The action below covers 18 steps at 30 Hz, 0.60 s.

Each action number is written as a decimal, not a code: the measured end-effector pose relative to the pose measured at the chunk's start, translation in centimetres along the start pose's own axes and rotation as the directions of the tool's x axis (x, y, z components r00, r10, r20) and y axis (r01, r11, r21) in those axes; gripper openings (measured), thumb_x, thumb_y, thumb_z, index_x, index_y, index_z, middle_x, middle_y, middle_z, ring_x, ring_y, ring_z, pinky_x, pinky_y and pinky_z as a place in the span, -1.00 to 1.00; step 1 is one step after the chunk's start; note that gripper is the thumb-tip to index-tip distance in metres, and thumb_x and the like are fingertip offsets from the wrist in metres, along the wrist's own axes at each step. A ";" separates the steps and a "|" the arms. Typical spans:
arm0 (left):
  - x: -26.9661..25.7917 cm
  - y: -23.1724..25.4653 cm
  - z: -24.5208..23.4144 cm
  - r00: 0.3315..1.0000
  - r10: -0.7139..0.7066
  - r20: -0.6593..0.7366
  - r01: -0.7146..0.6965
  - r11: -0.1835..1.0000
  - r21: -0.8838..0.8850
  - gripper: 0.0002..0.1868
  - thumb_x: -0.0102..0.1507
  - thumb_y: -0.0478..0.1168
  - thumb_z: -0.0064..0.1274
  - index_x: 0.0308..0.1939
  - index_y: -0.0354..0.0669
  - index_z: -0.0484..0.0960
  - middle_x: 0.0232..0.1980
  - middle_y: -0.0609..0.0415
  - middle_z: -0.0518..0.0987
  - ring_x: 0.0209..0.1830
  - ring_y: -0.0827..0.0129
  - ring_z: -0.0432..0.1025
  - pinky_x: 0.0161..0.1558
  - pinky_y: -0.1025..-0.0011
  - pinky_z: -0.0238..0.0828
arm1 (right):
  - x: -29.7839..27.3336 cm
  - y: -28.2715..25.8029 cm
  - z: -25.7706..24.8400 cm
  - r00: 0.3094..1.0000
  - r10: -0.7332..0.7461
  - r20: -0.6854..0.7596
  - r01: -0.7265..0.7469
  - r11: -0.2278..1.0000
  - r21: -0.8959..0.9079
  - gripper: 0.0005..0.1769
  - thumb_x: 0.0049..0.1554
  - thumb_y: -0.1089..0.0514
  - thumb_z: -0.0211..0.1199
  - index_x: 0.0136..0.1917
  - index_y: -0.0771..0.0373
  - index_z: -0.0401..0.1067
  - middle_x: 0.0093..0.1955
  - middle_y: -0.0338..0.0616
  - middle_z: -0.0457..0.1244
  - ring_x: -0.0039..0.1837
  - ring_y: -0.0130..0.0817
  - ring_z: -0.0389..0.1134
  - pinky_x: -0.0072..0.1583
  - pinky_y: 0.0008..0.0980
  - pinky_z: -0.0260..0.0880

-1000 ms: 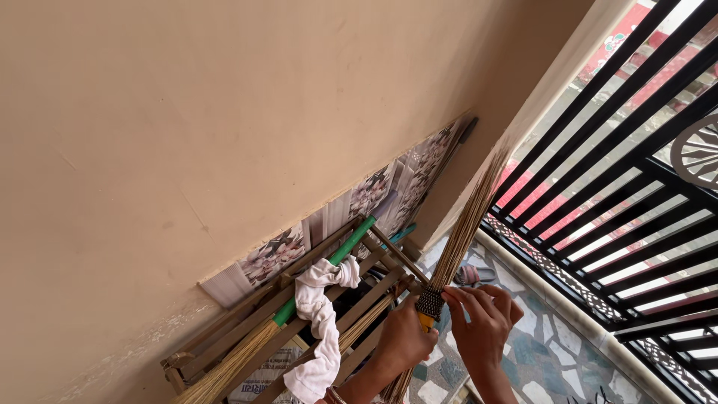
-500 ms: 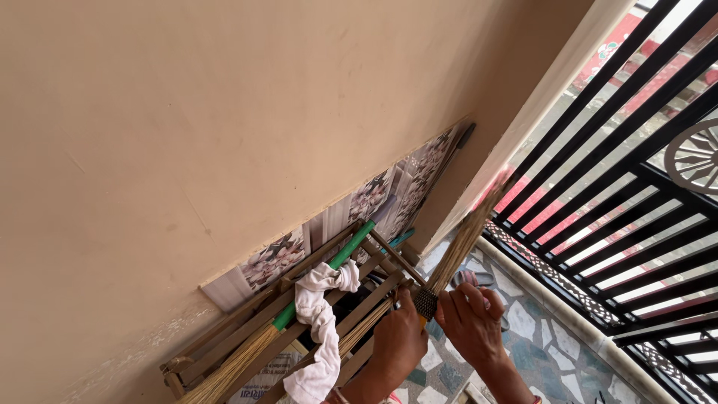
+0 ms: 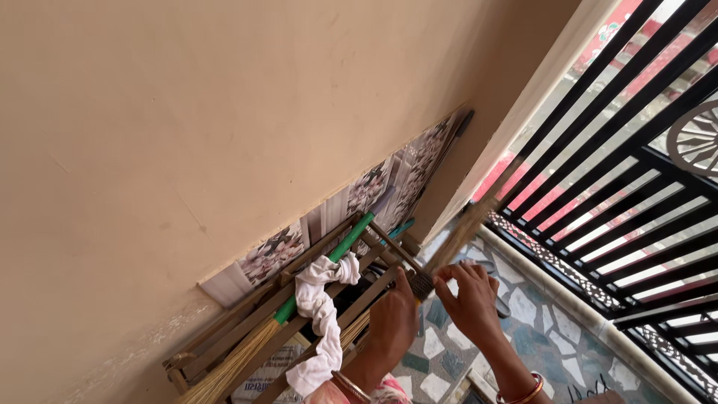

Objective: The person picks up a traditional broom and moves to a balcony area. They proceed to untie the binding on the broom head, remove the old string, and then re-tie the broom head with a new string to secure the bristles.

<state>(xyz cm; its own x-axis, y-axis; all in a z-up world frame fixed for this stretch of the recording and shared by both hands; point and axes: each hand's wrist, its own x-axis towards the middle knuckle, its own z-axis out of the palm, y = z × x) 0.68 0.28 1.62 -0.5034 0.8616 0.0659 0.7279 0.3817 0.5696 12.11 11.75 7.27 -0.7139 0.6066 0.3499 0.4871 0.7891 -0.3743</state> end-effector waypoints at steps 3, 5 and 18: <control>-0.4 0.1 -1.5 0.996 -0.032 -0.081 0.027 0.998 -0.057 -0.11 0.22 -0.29 0.14 0.49 -0.61 -0.01 -0.37 -0.24 0.63 -0.42 -0.03 0.60 -0.44 0.17 0.56 | -0.8 0.0 0.5 0.999 0.025 -0.042 -0.020 0.995 0.098 -0.75 0.14 -0.09 0.29 -0.06 0.09 0.56 -0.09 -0.23 0.33 0.13 -0.29 0.32 0.11 -0.04 0.13; -0.5 0.0 -2.1 0.997 -0.028 -0.075 0.023 0.997 -0.070 -0.10 0.22 -0.29 0.15 0.48 -0.63 -0.02 -0.37 -0.27 0.62 -0.42 -0.04 0.60 -0.45 0.18 0.56 | -1.0 0.0 1.4 0.997 -0.037 -0.069 0.043 0.996 0.079 -0.66 0.04 -0.09 0.37 0.00 0.14 0.54 -0.06 -0.21 0.35 0.13 -0.23 0.33 0.15 0.07 0.11; 0.1 -0.2 1.0 0.989 0.007 -0.150 0.028 0.972 0.232 -0.11 0.21 -0.34 0.16 0.50 -0.58 0.02 -0.30 -0.20 0.62 -0.44 0.17 0.59 -0.50 0.34 0.57 | -0.5 1.1 1.8 0.992 0.063 0.106 -0.085 0.973 0.215 -0.83 0.18 0.15 0.21 -0.10 0.32 0.40 -0.15 -0.04 0.30 -0.08 -0.07 0.32 0.01 -0.11 0.30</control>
<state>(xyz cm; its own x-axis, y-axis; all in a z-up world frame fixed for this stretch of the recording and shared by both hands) 0.94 0.65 0.64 -0.5619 0.8047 0.1919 0.8017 0.4725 0.3661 12.06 12.10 5.13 -0.7310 0.6417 0.2321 0.4267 0.6953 -0.5784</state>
